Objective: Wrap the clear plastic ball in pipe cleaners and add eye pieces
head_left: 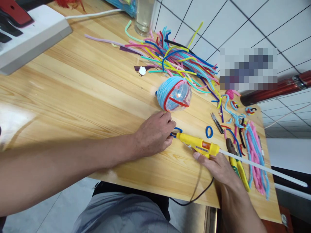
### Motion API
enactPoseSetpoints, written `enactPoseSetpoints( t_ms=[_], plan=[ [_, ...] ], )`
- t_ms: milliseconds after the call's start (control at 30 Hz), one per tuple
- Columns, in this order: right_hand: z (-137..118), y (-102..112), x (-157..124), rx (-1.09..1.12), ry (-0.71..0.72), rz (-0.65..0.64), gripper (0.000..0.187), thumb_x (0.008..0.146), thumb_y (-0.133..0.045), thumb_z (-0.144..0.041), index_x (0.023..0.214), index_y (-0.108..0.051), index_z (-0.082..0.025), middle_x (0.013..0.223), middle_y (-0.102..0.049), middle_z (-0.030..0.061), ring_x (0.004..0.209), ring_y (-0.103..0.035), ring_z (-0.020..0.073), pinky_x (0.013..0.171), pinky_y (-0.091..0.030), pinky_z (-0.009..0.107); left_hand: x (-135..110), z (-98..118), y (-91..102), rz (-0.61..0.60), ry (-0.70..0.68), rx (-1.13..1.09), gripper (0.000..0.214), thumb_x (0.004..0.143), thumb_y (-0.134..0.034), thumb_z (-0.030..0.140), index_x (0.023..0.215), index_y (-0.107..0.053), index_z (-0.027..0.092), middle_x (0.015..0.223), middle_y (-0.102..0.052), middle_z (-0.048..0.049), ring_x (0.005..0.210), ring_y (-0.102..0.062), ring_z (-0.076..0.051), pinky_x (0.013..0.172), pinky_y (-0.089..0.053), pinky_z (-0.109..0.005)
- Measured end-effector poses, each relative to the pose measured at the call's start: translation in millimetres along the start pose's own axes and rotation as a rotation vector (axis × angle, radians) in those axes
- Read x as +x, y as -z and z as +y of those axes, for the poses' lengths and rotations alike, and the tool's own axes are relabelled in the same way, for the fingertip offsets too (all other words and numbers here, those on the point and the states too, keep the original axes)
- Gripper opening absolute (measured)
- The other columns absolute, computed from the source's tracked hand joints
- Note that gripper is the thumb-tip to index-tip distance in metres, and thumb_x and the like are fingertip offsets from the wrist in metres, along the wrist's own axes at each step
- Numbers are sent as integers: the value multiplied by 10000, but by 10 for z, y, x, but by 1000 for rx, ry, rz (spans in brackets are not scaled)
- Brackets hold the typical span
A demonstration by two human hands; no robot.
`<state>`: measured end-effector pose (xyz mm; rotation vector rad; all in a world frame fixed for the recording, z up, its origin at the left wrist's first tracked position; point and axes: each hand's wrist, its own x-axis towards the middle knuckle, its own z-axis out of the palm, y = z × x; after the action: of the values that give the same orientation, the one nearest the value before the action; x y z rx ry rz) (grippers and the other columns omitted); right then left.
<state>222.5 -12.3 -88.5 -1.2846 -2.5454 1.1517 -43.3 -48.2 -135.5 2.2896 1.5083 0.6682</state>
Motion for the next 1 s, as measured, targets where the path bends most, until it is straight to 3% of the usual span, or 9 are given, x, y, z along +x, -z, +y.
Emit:
enactPoseSetpoints(
  t_ms=[167,333,467,600,833,1000],
  plan=[
    [79,-27,-44,67,-15,37,266,980,-611,-416,944,-770,-206,823,-735,33,737,-668,205,669,-531,282,4,14,23,-7,3,1,128,896,-638,192,968,-695,103,1020,-650,-151,1017,-590,-286,918,-508,-420],
    [214,-11,-125,162,-82,113,283,921,-693,-481,912,-759,-206,769,-733,31,738,-678,212,681,-565,286,13,15,31,-13,1,9,164,895,-650,196,1008,-706,91,1034,-655,-153,1026,-596,-286,920,-513,-420],
    [160,41,-138,211,-71,125,324,919,-689,-520,880,-768,-208,813,-762,45,758,-701,217,726,-584,305,13,8,21,-9,0,18,181,898,-640,196,1023,-713,87,1036,-661,-153,1043,-599,-291,939,-511,-422],
    [105,53,-148,272,-53,125,368,914,-681,-558,842,-759,-207,745,-737,46,680,-678,211,649,-571,306,9,-4,7,-2,-2,11,184,892,-646,200,1019,-713,85,1052,-664,-158,1040,-600,-289,940,-511,-419],
    [227,52,-127,152,-90,95,295,926,-677,-487,887,-754,-204,826,-746,42,781,-677,220,726,-554,309,13,-10,-2,11,-6,16,167,895,-643,204,1006,-715,103,1036,-667,-144,1031,-608,-283,938,-510,-411],
    [129,68,-40,134,-72,61,292,922,-664,-474,896,-741,-193,868,-745,37,797,-664,218,718,-535,296,14,-8,7,-4,9,21,210,886,-661,223,1040,-720,94,1080,-670,-151,1068,-612,-292,961,-516,-416]
  ],
)
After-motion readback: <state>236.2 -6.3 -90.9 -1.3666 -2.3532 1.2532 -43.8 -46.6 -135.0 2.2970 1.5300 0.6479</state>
